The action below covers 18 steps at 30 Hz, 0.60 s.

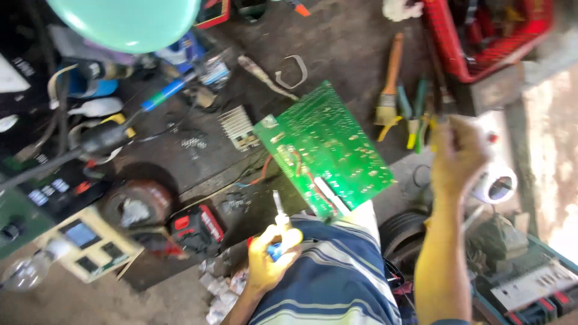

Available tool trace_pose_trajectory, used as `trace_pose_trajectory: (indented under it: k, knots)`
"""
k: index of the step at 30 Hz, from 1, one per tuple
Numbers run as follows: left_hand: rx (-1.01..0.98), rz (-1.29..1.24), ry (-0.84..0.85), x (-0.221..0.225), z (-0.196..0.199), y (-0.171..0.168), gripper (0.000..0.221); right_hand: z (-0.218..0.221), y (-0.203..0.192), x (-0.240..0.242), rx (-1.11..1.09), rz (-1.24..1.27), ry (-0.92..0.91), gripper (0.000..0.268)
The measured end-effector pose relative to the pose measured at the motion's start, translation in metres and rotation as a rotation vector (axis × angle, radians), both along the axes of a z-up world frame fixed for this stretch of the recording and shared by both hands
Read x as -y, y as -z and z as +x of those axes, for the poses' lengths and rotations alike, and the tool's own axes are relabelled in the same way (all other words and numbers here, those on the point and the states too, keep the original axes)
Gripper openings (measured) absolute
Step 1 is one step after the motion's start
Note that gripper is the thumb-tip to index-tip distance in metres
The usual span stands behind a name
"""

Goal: Desoldering components from a printed circuit board using a soldering iron and a manual desoldering pump.

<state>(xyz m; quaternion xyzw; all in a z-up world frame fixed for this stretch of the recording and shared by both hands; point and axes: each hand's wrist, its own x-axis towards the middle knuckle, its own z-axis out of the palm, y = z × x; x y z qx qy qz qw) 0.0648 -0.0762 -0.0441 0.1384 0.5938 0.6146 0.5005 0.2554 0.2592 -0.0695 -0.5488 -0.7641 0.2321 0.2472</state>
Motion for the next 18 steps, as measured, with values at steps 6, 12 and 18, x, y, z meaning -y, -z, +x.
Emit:
trace_pose_trajectory:
  k: [6, 12, 18]
  knots:
    - [-0.125, -0.129, 0.061, 0.014, -0.004, 0.001, 0.022, -0.074, 0.004, -0.009, 0.139, -0.144, -0.258, 0.013]
    - [0.242, 0.018, -0.254, 0.048, -0.008, 0.005, 0.024, -0.131, -0.014, 0.006, 0.02, -0.148, -0.451, 0.005]
    - [-0.073, 0.189, -0.433, 0.051, -0.052, -0.022, 0.039, -0.142, -0.022, 0.002, 0.055, -0.173, -0.476, 0.003]
